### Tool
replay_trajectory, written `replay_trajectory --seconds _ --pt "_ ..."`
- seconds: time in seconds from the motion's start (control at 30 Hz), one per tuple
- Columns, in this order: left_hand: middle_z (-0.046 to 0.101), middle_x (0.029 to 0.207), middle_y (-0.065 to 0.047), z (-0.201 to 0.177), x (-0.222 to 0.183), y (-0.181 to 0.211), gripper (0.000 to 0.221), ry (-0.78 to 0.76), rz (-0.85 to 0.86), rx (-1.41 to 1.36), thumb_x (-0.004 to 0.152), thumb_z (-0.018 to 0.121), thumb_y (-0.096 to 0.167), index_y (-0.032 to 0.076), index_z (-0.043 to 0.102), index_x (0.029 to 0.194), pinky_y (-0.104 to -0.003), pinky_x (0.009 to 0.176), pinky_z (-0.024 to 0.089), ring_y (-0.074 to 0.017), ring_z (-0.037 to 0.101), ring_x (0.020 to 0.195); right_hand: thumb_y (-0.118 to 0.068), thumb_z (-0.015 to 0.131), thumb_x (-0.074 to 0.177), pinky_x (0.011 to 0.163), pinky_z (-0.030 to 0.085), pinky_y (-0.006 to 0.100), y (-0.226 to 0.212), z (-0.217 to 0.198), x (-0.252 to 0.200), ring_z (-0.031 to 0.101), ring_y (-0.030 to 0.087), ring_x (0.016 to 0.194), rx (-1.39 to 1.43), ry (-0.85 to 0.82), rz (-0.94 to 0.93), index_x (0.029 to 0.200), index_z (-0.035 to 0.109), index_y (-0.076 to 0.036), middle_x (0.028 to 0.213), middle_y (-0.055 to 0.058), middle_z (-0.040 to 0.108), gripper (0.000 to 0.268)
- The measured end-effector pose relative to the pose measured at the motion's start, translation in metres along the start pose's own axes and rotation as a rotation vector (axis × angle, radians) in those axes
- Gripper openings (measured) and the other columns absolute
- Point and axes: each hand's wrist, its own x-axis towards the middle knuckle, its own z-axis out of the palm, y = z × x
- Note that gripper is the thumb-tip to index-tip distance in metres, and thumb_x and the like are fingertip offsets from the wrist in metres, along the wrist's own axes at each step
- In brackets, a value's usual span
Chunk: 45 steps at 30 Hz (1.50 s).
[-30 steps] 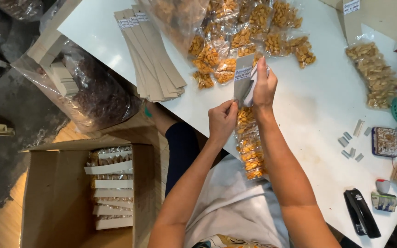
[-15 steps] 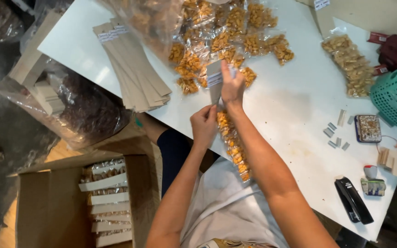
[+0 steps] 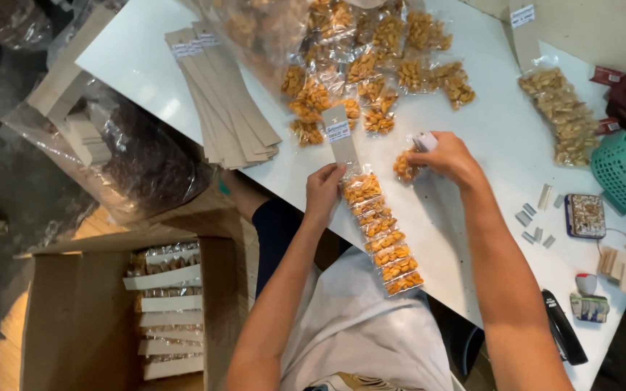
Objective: Stapling individual snack bags onto a cardboard display strip for retail packaging.
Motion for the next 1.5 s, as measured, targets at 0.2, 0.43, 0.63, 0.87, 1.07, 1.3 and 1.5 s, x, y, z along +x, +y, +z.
replay_trajectory --seconds 0.2,0.43,0.63,0.87,1.07,1.3,1.5 --pt "0.062 0.074 0.004 0.009 -0.013 0.024 0.027 -0.017 -0.040 -0.262 0.096 0.067 0.038 0.012 0.074 0.093 -0.015 0.057 0.048 -0.0044 0.059 0.065 -0.020 0.091 0.072 0.041 0.052 0.032 -0.052 0.009 -0.067 0.062 0.020 0.057 0.639 -0.181 -0.155 0.088 0.071 -0.003 0.067 0.009 0.066 0.031" --pt "0.063 0.067 -0.001 0.006 -0.004 0.020 0.028 -0.048 0.182 0.064 0.096 0.073 0.036 0.010 0.080 0.100 -0.026 0.059 0.055 -0.0085 0.061 0.065 -0.027 0.096 0.067 0.045 0.048 0.033 -0.052 0.046 -0.033 0.061 0.020 0.052 0.494 -0.169 -0.161 0.083 0.071 -0.005 0.062 0.010 0.064 0.037" --pt "0.063 0.056 0.000 0.014 -0.010 0.032 0.023 0.025 0.265 0.209 0.094 0.072 0.034 0.013 0.082 0.096 -0.024 0.054 0.049 -0.0065 0.056 0.058 -0.038 0.086 0.082 0.054 0.049 0.038 -0.092 0.007 -0.075 0.063 0.025 0.060 0.500 0.097 -0.172 0.092 0.064 -0.004 0.069 0.013 0.061 0.042" --pt "0.068 0.058 -0.011 0.026 -0.019 0.017 0.018 0.014 0.472 0.235 0.096 0.067 0.017 0.009 0.082 0.102 -0.029 0.055 0.049 -0.0082 0.059 0.060 -0.069 0.070 0.085 0.066 0.056 0.030 -0.147 0.026 -0.057 0.066 0.016 0.066 1.199 0.443 -0.078 0.081 0.065 -0.014 0.072 0.005 0.064 0.055" --pt "0.061 0.050 -0.003 0.028 -0.010 -0.004 0.018 0.044 0.499 0.251 0.097 0.065 0.016 0.011 0.081 0.092 -0.027 0.053 0.045 -0.0052 0.054 0.056 -0.070 0.059 0.095 0.076 0.049 0.030 -0.145 0.027 -0.063 0.055 0.013 0.073 0.944 0.491 -0.248 0.074 0.056 -0.017 0.071 -0.001 0.052 0.057" --pt "0.064 0.057 -0.016 0.017 -0.008 -0.005 0.025 0.048 0.480 0.245 0.100 0.060 0.015 0.004 0.077 0.086 -0.034 0.054 0.045 -0.0110 0.054 0.061 -0.053 0.074 0.090 0.093 0.044 0.053 -0.155 0.085 -0.018 0.062 0.047 0.091 1.002 0.718 -0.109 0.089 0.066 0.011 0.088 0.033 0.063 0.064" --pt "0.070 0.067 -0.010 -0.011 0.002 -0.018 0.025 0.161 0.143 0.167 0.095 0.067 0.026 0.005 0.081 0.091 -0.036 0.067 0.049 -0.0138 0.055 0.071 -0.053 0.091 0.067 0.070 0.054 0.040 -0.135 0.082 0.018 0.071 0.028 0.078 0.668 0.424 -0.066 0.090 0.072 -0.012 0.080 0.011 0.072 0.051"
